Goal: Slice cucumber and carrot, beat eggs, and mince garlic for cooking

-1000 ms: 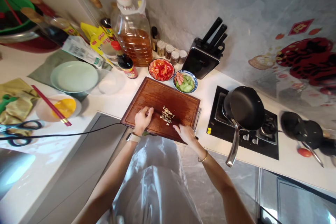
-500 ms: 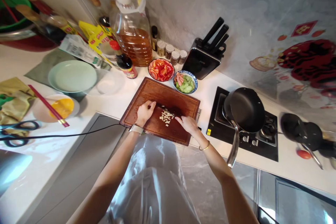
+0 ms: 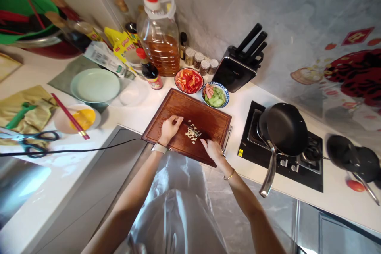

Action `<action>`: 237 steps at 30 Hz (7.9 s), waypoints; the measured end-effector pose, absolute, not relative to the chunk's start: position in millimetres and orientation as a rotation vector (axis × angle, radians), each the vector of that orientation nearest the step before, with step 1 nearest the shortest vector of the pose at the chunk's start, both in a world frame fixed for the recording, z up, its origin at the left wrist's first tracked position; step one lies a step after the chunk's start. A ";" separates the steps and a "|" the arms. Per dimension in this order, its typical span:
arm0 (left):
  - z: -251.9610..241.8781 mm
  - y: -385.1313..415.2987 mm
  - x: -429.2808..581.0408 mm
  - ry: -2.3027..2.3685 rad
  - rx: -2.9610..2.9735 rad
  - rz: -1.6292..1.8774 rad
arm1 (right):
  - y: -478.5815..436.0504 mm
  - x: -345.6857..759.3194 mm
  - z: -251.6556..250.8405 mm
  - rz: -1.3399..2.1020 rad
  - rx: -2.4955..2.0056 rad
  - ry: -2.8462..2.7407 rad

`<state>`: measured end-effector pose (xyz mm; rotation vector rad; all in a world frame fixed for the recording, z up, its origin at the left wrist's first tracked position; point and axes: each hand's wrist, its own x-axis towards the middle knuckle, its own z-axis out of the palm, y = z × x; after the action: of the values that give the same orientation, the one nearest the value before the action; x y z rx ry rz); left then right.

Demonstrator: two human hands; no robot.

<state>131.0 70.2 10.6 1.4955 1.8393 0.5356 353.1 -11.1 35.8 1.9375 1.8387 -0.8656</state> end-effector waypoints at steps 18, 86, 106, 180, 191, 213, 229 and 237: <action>2.8 68.2 126.0 1.798 1.510 0.587 | -32.1 325.4 37.3 -0.924 2.021 1.723; -10.2 60.3 127.3 1.756 1.553 0.905 | -10.6 364.2 32.4 -0.818 1.882 1.895; -21.0 79.8 144.2 1.860 1.533 0.930 | 18.5 377.4 30.3 -0.784 1.870 1.901; -13.4 72.5 136.5 1.794 1.736 0.876 | -11.7 369.7 12.4 -0.782 2.047 1.889; 9.0 -25.2 148.4 1.318 2.346 0.535 | -43.8 357.9 15.9 -2.807 2.305 0.418; -22.8 5.9 151.0 1.166 2.473 0.417 | -68.2 388.0 33.5 -2.867 2.055 0.093; -27.2 4.4 164.8 1.260 2.421 0.454 | -79.4 382.3 49.6 -2.729 2.113 0.242; -19.3 8.8 140.5 1.523 2.187 0.524 | -98.5 377.4 51.2 -2.173 2.571 1.066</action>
<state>140.5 8.8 -19.3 2.1871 1.5234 0.5238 377.4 -98.5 51.2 2.5713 1.0660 -2.1730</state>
